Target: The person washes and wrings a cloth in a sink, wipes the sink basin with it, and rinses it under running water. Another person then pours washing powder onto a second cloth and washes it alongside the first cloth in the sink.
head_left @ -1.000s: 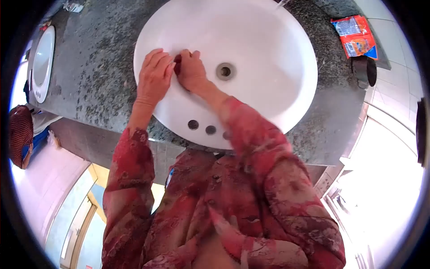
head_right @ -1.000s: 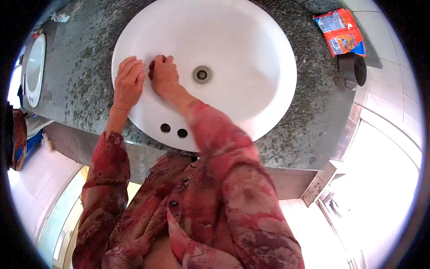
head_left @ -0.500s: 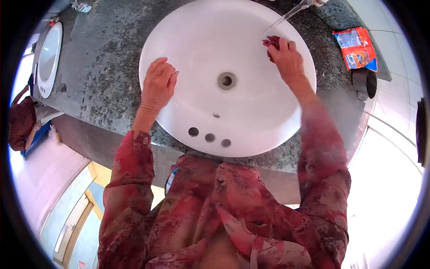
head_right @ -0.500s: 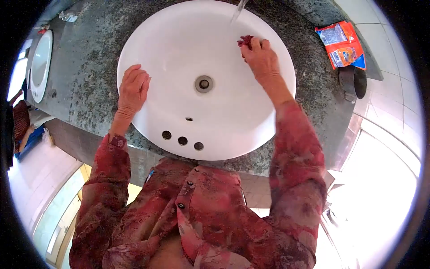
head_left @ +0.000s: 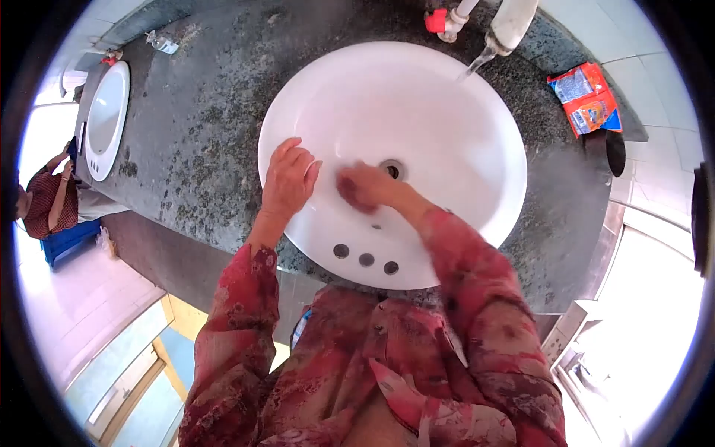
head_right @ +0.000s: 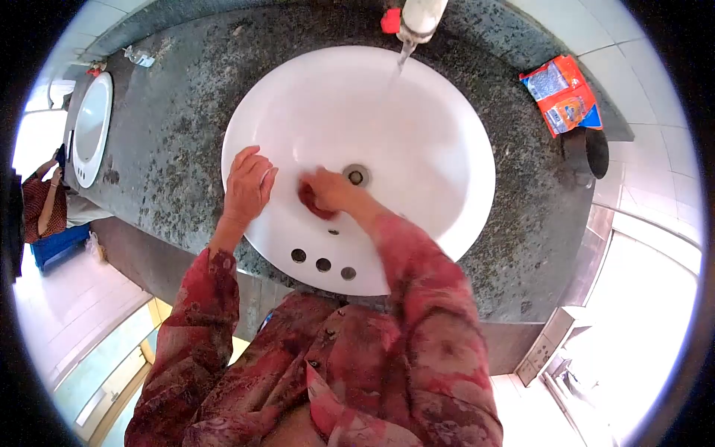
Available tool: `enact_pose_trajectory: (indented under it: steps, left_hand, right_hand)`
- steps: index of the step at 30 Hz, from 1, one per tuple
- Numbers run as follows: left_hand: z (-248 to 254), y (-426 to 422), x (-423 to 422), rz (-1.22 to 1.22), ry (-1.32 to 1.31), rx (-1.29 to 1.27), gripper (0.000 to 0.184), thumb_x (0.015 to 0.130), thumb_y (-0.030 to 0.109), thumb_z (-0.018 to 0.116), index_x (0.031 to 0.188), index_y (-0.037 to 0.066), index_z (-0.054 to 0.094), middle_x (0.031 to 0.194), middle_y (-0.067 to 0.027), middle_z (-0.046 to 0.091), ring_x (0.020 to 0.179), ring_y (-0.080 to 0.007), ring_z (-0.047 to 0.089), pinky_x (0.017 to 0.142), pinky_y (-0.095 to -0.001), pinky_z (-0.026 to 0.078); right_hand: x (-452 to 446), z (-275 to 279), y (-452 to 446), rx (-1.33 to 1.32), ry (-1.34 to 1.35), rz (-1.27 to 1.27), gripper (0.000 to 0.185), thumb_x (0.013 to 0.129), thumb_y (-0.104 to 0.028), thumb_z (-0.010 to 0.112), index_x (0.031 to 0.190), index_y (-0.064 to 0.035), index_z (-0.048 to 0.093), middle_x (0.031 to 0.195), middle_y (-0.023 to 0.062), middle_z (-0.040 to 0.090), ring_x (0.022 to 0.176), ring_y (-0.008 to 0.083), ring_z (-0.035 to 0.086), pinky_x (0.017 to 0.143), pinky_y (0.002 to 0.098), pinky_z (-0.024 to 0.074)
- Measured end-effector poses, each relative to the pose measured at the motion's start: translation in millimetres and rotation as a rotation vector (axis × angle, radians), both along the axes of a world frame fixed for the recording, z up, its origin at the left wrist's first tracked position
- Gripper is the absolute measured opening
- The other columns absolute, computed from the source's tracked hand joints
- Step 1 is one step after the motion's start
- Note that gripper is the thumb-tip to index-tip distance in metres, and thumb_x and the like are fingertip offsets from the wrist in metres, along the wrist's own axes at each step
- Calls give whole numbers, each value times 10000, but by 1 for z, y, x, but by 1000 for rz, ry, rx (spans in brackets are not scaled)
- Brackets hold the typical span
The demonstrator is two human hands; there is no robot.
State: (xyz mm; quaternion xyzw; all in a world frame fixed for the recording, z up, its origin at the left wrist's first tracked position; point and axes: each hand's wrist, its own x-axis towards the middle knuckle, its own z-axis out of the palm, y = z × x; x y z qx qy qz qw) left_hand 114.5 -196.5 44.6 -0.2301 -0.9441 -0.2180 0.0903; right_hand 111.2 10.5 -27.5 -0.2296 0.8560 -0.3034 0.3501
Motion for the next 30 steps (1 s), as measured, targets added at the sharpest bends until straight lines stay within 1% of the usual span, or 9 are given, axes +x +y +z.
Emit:
enact_pose_trajectory:
  steps: [4,5,9,12,15,19,23,25,30]
  left_hand:
    - [-2,-2,-1,17,-10,8,108,799,110,683,834,53,599,910,-82,600,1139,-295,525,1006,-396,395]
    - [-3,-3,-1,33,-7,7,108,799,110,683,834,53,599,910,-82,600,1139,-295,525,1006,-396,395]
    - [1,-3,-3,2,11,1,127,778,120,709,828,56,612,898,-80,601,1133,-292,527,997,-391,405]
    - [-2,2,-4,27,13,19,132,756,93,722,834,50,624,909,-87,619,1124,-299,531,989,-397,411]
    - [0,3,-5,17,-4,-14,134,753,84,717,844,42,628,917,-94,630,1118,-305,535,978,-408,418]
    - [-1,1,-6,-15,8,12,102,775,71,691,832,37,613,910,-100,625,1105,-319,542,968,-412,429]
    - [-3,-2,-2,-19,39,28,84,795,57,670,826,26,599,898,-108,620,1081,-332,555,946,-411,447]
    - [-2,-2,-3,-18,3,53,41,822,27,627,852,10,605,901,-119,624,1063,-357,565,944,-415,446]
    - [-8,-4,0,-16,73,59,113,808,77,680,792,29,579,862,-92,619,1057,-311,568,924,-393,459]
  right_hand:
    - [-3,55,84,141,139,-184,231,698,-145,672,928,-128,668,953,11,651,1033,250,559,820,403,498]
    - [-18,78,103,61,-47,-396,191,712,7,579,866,-92,632,1082,108,597,996,253,596,794,369,512]
    - [-78,31,117,-1043,-123,-1216,224,822,-56,553,1042,-94,530,1051,92,592,911,202,584,714,359,520]
    - [-102,7,56,-28,975,-894,177,861,-75,525,1038,-87,515,996,114,581,956,284,531,823,426,448]
    - [-98,-12,-33,-506,742,-690,157,823,-65,549,970,-118,535,983,122,536,985,337,521,867,448,438]
    - [-89,33,-23,-17,736,-158,265,811,-165,637,1055,-224,555,1107,72,526,1012,285,567,726,447,541]
    - [-131,68,78,333,1095,-149,270,810,-390,605,1004,-222,689,933,13,680,954,210,605,724,321,523]
    - [-124,62,132,322,1006,-195,368,781,-216,668,1124,-333,602,1187,-21,577,1022,350,589,683,451,561]
    - [-31,104,206,603,859,-267,369,799,-171,665,1152,-244,586,1145,71,539,932,364,597,695,472,563]
